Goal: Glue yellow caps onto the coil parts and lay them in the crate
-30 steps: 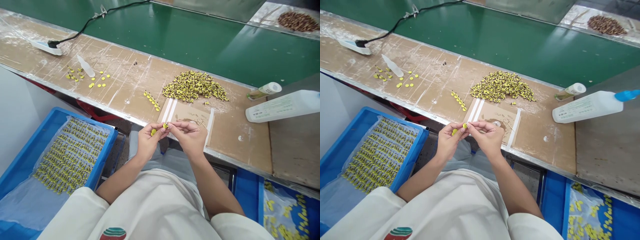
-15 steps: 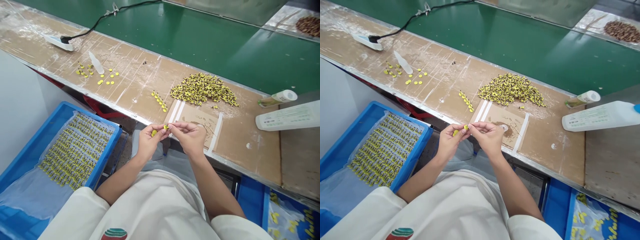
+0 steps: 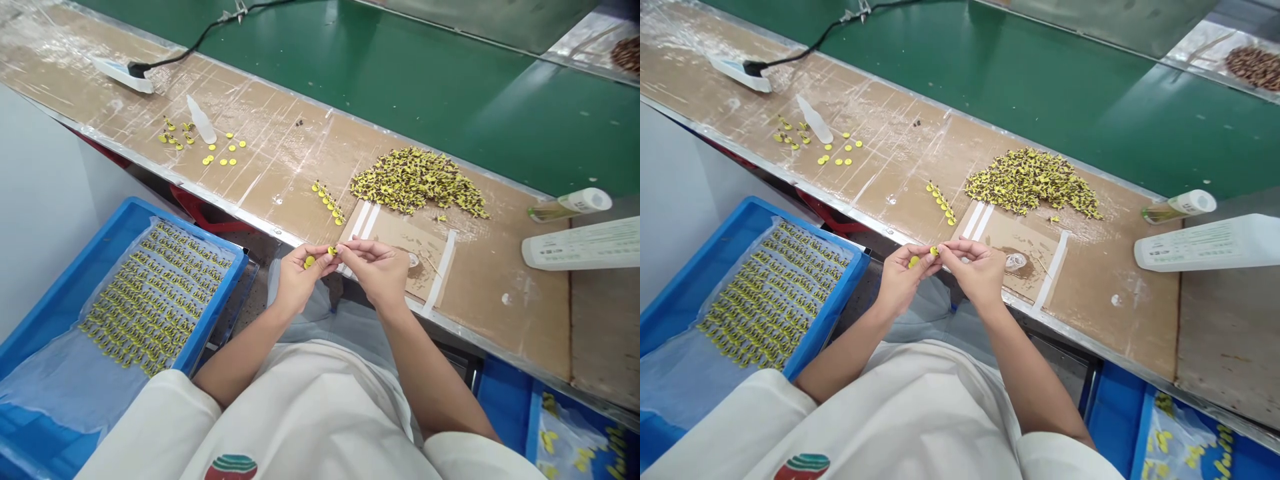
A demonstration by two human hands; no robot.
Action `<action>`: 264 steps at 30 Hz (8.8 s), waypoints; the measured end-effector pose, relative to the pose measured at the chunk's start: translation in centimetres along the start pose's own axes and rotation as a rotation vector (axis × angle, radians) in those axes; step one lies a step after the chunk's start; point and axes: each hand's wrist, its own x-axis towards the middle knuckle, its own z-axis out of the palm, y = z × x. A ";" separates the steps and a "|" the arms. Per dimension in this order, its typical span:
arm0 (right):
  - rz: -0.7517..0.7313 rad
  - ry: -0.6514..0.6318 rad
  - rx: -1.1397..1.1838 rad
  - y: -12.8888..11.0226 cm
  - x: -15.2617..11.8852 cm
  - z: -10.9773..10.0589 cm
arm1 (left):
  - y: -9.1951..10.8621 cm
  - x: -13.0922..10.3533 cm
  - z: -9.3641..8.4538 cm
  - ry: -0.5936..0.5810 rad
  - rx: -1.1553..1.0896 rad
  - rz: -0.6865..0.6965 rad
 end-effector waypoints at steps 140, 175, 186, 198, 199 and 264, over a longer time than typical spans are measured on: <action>-0.222 0.055 -1.237 6.3 13.2 -18.4 | -0.4 1.0 2.9 -0.004 -0.166 -0.272; -0.350 0.348 -0.691 4.3 7.6 -16.4 | -1.0 0.7 3.3 -0.029 -0.108 -0.253; -0.382 0.547 -0.656 6.2 0.6 -11.4 | -3.8 1.9 5.5 -0.150 -0.180 -0.321; -0.385 0.460 -0.916 7.6 -0.7 -11.8 | -4.0 2.1 5.5 -0.191 -0.214 -0.295; -0.385 0.463 -0.931 7.6 -0.7 -11.8 | -3.9 2.0 5.5 -0.184 -0.216 -0.300; -0.377 0.635 -0.102 1.9 -1.8 -9.1 | -2.9 1.4 5.2 -0.163 -0.230 -0.396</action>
